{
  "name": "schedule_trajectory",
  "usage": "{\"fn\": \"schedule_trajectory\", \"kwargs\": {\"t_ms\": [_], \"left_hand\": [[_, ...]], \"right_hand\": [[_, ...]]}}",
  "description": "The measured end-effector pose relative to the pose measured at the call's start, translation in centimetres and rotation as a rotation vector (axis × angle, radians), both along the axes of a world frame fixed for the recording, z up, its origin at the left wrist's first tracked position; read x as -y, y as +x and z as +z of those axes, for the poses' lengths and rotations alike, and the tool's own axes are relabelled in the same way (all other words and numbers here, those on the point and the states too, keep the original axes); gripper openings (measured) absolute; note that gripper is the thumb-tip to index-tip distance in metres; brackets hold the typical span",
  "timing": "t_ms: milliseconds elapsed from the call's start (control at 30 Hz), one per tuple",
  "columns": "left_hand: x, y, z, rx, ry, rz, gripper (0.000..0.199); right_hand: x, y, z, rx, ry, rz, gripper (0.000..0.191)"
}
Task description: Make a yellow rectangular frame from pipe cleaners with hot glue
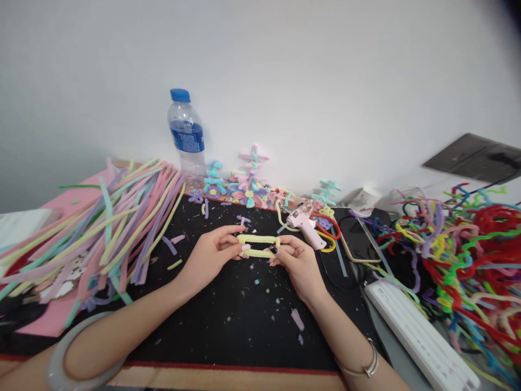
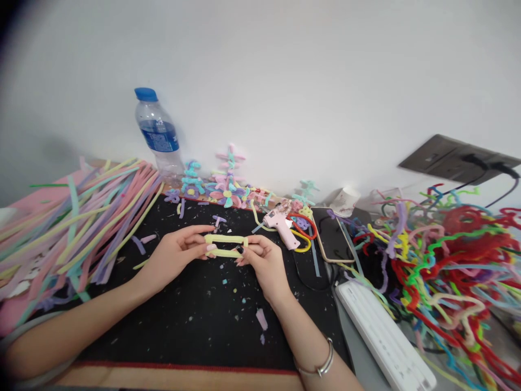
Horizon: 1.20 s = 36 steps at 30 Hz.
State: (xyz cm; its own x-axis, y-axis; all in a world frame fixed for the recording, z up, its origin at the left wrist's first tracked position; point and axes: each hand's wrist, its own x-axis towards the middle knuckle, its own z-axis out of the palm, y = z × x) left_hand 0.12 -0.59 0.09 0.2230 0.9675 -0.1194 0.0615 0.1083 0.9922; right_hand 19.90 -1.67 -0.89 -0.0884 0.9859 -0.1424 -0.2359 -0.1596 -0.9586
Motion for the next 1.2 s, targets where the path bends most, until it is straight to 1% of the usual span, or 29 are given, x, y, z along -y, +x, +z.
{"fn": "schedule_trajectory", "kwargs": {"t_ms": [67, 167, 333, 667, 900, 1067, 1200], "left_hand": [[0.0, 0.0, 0.0, -0.001, -0.007, 0.004, 0.039], [-0.1, 0.1, -0.2, 0.004, -0.010, 0.016, 0.030], [-0.1, 0.1, -0.3, 0.018, 0.011, 0.028, 0.019], [0.0, 0.1, -0.1, 0.002, 0.001, 0.027, 0.013], [-0.1, 0.0, -0.3, -0.010, 0.013, -0.001, 0.013], [-0.2, 0.0, -0.5, -0.014, 0.014, -0.041, 0.013], [-0.3, -0.1, -0.6, -0.025, 0.023, -0.083, 0.014]], "right_hand": [[0.0, 0.0, 0.0, -0.004, -0.008, -0.004, 0.022], [0.0, -0.1, 0.0, -0.008, -0.014, -0.004, 0.024], [0.0, -0.1, -0.1, -0.002, -0.009, 0.000, 0.022], [0.0, 0.1, -0.3, 0.075, 0.005, 0.025, 0.017], [-0.2, 0.2, 0.0, 0.052, -0.016, 0.039, 0.021], [-0.3, 0.8, -0.1, 0.102, 0.013, 0.022, 0.018], [-0.5, 1.1, -0.2, 0.136, -0.026, 0.075, 0.017]]}}
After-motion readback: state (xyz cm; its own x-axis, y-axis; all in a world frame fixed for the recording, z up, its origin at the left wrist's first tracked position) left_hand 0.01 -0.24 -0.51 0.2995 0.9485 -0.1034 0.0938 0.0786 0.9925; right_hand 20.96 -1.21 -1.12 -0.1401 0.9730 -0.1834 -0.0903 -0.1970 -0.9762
